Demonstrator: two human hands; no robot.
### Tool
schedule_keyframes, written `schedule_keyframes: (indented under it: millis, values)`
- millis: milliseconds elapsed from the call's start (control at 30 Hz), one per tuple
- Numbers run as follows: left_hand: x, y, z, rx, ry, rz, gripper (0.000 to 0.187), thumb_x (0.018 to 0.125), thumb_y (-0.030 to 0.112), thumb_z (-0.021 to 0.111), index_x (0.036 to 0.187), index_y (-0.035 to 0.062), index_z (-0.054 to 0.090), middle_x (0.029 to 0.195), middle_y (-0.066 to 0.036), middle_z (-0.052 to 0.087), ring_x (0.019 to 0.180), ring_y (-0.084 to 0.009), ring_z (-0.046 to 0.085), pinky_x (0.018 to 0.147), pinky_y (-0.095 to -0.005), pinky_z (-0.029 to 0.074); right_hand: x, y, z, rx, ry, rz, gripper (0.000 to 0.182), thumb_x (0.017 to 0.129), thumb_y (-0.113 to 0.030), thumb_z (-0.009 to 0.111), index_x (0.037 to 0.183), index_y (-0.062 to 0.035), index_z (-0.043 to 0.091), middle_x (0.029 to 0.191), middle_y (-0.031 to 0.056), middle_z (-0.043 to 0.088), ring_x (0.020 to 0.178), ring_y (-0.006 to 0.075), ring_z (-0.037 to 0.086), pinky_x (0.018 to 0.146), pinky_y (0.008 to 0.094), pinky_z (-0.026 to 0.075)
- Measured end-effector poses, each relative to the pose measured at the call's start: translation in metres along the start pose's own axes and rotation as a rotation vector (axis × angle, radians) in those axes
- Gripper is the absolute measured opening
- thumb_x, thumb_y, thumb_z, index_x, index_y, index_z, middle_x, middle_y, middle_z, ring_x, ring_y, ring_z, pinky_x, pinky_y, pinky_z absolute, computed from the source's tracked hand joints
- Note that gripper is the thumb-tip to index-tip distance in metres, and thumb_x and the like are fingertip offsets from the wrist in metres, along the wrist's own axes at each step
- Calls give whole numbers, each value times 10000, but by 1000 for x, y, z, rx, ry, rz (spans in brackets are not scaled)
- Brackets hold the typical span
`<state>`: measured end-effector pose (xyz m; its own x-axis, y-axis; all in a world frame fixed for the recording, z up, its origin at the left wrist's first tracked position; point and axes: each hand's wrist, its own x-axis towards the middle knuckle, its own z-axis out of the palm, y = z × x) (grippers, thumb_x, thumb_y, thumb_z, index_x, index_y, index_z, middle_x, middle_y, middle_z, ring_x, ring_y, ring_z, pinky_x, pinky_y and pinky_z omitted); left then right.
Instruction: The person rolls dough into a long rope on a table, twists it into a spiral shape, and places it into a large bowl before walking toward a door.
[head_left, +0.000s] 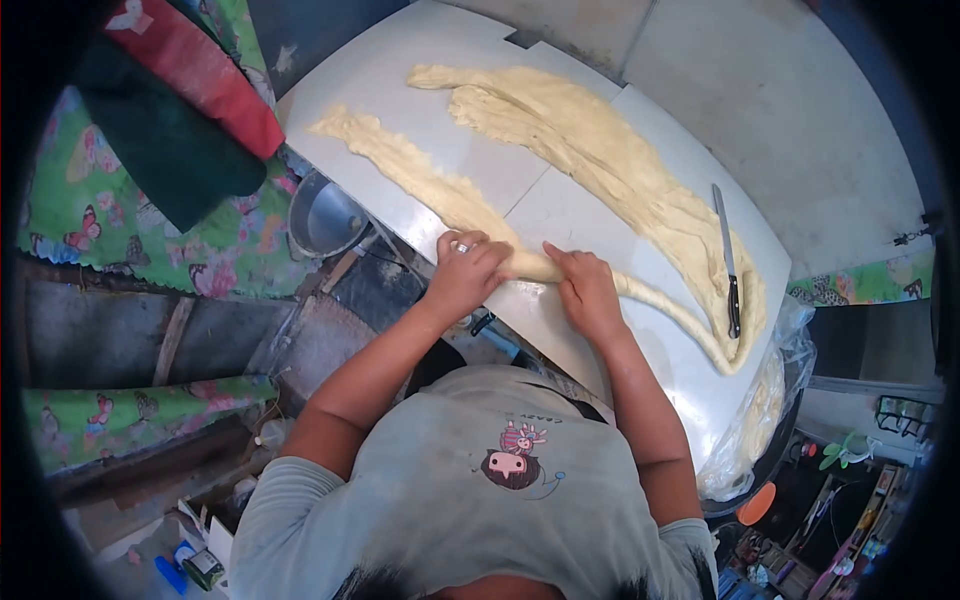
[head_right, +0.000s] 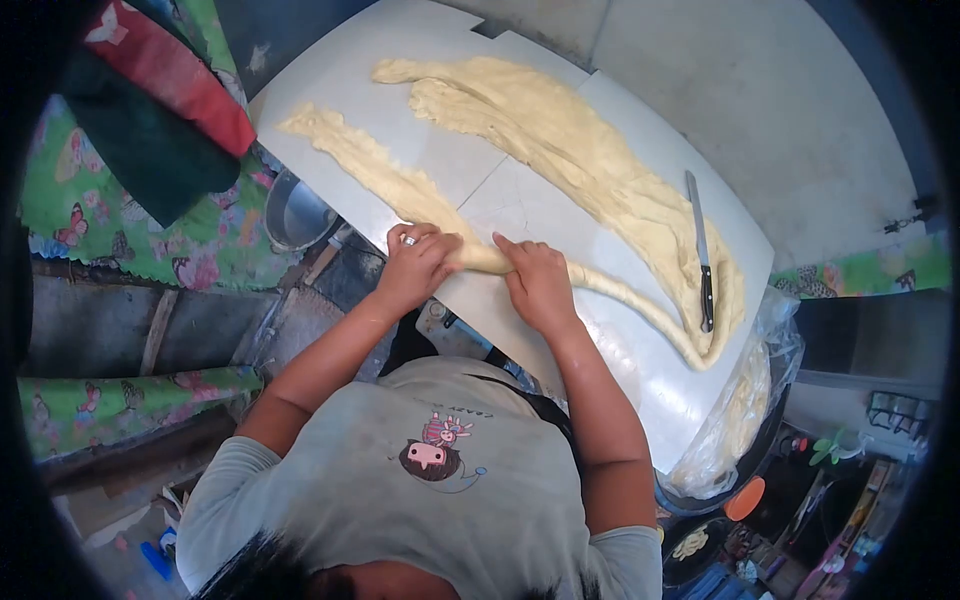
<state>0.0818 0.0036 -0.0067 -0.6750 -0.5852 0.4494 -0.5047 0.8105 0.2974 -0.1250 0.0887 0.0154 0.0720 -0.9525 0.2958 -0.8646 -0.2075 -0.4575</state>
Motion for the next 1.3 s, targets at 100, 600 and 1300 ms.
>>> schedule_keyframes:
  millis: [100, 600, 1300]
  values:
    - [-3, 3, -5, -57, 10, -15, 360, 789, 190, 664, 1138, 118, 611, 1108, -29, 615, 1086, -220, 511, 978, -439, 257, 7, -14, 1, -17, -36, 77, 435, 814, -221, 622, 1245, -159, 608, 932, 60, 570, 910, 247, 516, 841, 393, 372]
    - [14, 1, -11, 47, 14, -296, 199, 793, 240, 650, 940, 105, 649, 892, -21, 564, 946, -249, 504, 922, -458, 254, 14, 15, 15, -352, 74, 178, 383, 918, -384, 525, 1255, -221, 606, 1137, 90, 563, 1033, 256, 491, 901, 431, 337]
    - [-16, -16, -19, -91, -255, 17, 309, 813, 292, 661, 1074, 128, 652, 1033, -3, 616, 1080, -234, 497, 972, -443, 247, -8, -7, 17, -207, -11, -105, 473, 818, -426, 626, 1227, -187, 625, 825, 28, 523, 835, 200, 519, 756, 349, 370]
